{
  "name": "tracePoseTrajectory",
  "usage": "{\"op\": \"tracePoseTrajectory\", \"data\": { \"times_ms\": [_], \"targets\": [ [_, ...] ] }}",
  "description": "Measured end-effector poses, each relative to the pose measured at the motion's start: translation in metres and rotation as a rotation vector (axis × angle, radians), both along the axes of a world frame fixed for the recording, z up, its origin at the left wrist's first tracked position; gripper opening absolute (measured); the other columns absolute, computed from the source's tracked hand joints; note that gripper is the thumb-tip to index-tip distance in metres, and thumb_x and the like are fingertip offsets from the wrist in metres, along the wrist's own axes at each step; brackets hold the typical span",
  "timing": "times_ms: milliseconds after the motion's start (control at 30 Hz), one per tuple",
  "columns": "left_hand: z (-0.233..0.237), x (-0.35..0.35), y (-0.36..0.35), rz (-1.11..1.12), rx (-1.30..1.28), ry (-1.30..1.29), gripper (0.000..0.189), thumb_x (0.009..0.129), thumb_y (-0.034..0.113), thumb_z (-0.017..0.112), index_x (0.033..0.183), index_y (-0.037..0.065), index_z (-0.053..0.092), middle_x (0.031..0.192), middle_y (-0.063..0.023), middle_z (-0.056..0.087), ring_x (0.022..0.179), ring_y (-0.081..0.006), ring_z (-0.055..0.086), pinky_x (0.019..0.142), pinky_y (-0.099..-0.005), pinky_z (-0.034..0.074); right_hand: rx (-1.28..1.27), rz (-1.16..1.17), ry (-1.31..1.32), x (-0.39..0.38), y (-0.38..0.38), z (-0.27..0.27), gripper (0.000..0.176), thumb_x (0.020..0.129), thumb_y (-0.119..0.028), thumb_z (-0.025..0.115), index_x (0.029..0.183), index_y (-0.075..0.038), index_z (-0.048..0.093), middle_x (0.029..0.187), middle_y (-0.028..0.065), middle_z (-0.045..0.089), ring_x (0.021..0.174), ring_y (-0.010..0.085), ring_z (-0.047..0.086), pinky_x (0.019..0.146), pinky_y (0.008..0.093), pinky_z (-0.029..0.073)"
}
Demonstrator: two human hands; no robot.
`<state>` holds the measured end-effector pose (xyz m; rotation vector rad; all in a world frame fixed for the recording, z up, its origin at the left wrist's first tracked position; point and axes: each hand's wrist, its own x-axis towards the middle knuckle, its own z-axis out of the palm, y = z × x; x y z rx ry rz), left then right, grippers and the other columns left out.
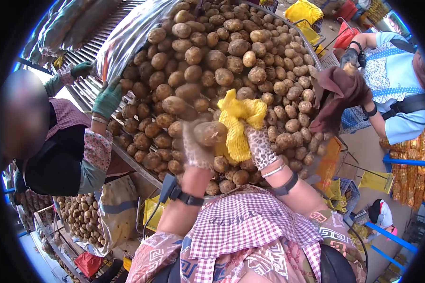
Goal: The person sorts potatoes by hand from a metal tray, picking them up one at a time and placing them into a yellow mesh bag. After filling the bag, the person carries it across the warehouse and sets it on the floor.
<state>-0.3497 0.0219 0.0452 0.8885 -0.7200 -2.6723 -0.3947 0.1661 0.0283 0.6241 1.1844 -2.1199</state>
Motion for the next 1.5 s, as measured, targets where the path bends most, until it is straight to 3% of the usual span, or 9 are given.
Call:
{"op": "tracePoseTrajectory", "data": {
  "times_ms": [67, 200, 400, 800, 933, 1100, 1267, 1367, 1500],
  "targets": [
    [-0.02, 0.007, 0.01, 0.018, 0.275, -0.052, 0.047, 0.086, 0.05, 0.056, 0.111, 0.01, 0.055, 0.105, -0.0096, 0.062, 0.097, -0.0246, 0.06, 0.085, -0.0434, 0.052, 0.48, 0.12, 0.689, 0.012, -0.004, 0.006, 0.044, 0.088, -0.027, 0.067, 0.12, 0.002, 0.054, 0.108, 0.0082, 0.063, 0.096, 0.017, 0.059, 0.084, 0.0297, 0.049],
    [-0.02, 0.015, 0.0, 0.008, 0.449, -0.154, 0.046, 0.084, 0.05, 0.058, 0.112, 0.014, 0.056, 0.106, -0.007, 0.062, 0.096, -0.0215, 0.061, 0.082, -0.0465, 0.053, -0.333, 0.255, 0.093, 0.001, 0.032, -0.039, 0.044, 0.089, -0.026, 0.065, 0.123, 0.0, 0.054, 0.113, 0.0085, 0.062, 0.101, 0.0159, 0.06, 0.089, 0.0275, 0.049],
    [-0.009, 0.019, -0.017, -0.146, 0.27, 0.184, 0.058, 0.084, 0.057, 0.056, 0.117, 0.009, 0.057, 0.114, -0.0106, 0.061, 0.1, -0.032, 0.059, 0.089, -0.0495, 0.049, 0.011, -0.077, 0.037, -0.029, 0.03, -0.001, 0.046, 0.085, -0.024, 0.07, 0.121, -0.001, 0.053, 0.111, 0.008, 0.062, 0.1, 0.0187, 0.061, 0.085, 0.0328, 0.053],
    [-0.076, 0.029, -0.016, -0.254, 0.417, 0.383, 0.057, 0.088, 0.04, 0.056, 0.133, 0.007, 0.043, 0.121, -0.0098, 0.056, 0.111, -0.0259, 0.054, 0.099, -0.0427, 0.043, 0.786, 0.486, 1.854, 0.01, -0.015, 0.055, 0.055, 0.077, -0.034, 0.076, 0.117, -0.002, 0.055, 0.109, 0.0149, 0.062, 0.1, 0.0268, 0.061, 0.09, 0.0376, 0.048],
    [-0.022, 0.032, 0.012, -0.275, 0.458, 0.371, 0.065, 0.085, 0.045, 0.062, 0.134, 0.005, 0.044, 0.126, -0.0129, 0.055, 0.112, -0.0247, 0.054, 0.092, -0.0392, 0.048, 0.704, 0.574, 1.397, -0.003, -0.009, 0.023, 0.048, 0.083, -0.031, 0.072, 0.117, -0.003, 0.056, 0.109, 0.0115, 0.063, 0.098, 0.0228, 0.061, 0.087, 0.0343, 0.051],
    [-0.038, 0.036, 0.006, -0.322, 0.86, 0.561, 0.075, 0.088, 0.059, 0.041, 0.142, 0.007, 0.034, 0.144, -0.014, 0.039, 0.13, -0.0321, 0.039, 0.107, -0.0504, 0.031, -0.052, -0.169, 0.266, -0.044, 0.007, 0.027, 0.048, 0.086, -0.033, 0.069, 0.117, 0.0, 0.055, 0.1, 0.0073, 0.064, 0.082, 0.016, 0.064, 0.069, 0.028, 0.055],
    [-0.016, 0.034, 0.001, -0.234, 0.723, 0.488, 0.08, 0.086, 0.062, 0.046, 0.141, 0.006, 0.035, 0.145, -0.017, 0.036, 0.136, -0.0332, 0.03, 0.111, -0.0524, 0.024, 0.449, 0.08, 0.835, -0.035, 0.024, 0.039, 0.053, 0.085, -0.04, 0.069, 0.114, 0.002, 0.055, 0.101, 0.0117, 0.065, 0.081, 0.0163, 0.065, 0.071, 0.0284, 0.055],
    [-0.042, 0.036, 0.001, -0.234, 0.493, 0.295, 0.076, 0.086, 0.062, 0.044, 0.139, 0.007, 0.037, 0.141, -0.0152, 0.04, 0.13, -0.0314, 0.035, 0.107, -0.0507, 0.029, 0.901, 0.481, 1.57, 0.022, 0.001, 0.053, 0.062, 0.078, -0.033, 0.072, 0.127, -0.004, 0.05, 0.129, 0.0201, 0.05, 0.121, 0.0359, 0.048, 0.103, 0.0444, 0.039],
    [-0.046, 0.035, 0.01, -0.245, 0.49, 0.077, 0.072, 0.087, 0.062, 0.042, 0.136, 0.009, 0.041, 0.135, -0.0128, 0.045, 0.123, -0.0291, 0.041, 0.102, -0.0484, 0.035, 0.874, 0.389, 1.47, 0.045, -0.017, -0.012, 0.058, 0.078, -0.03, 0.067, 0.131, -0.012, 0.051, 0.128, 0.0176, 0.051, 0.123, 0.0356, 0.045, 0.105, 0.0443, 0.034]
  ]
}}
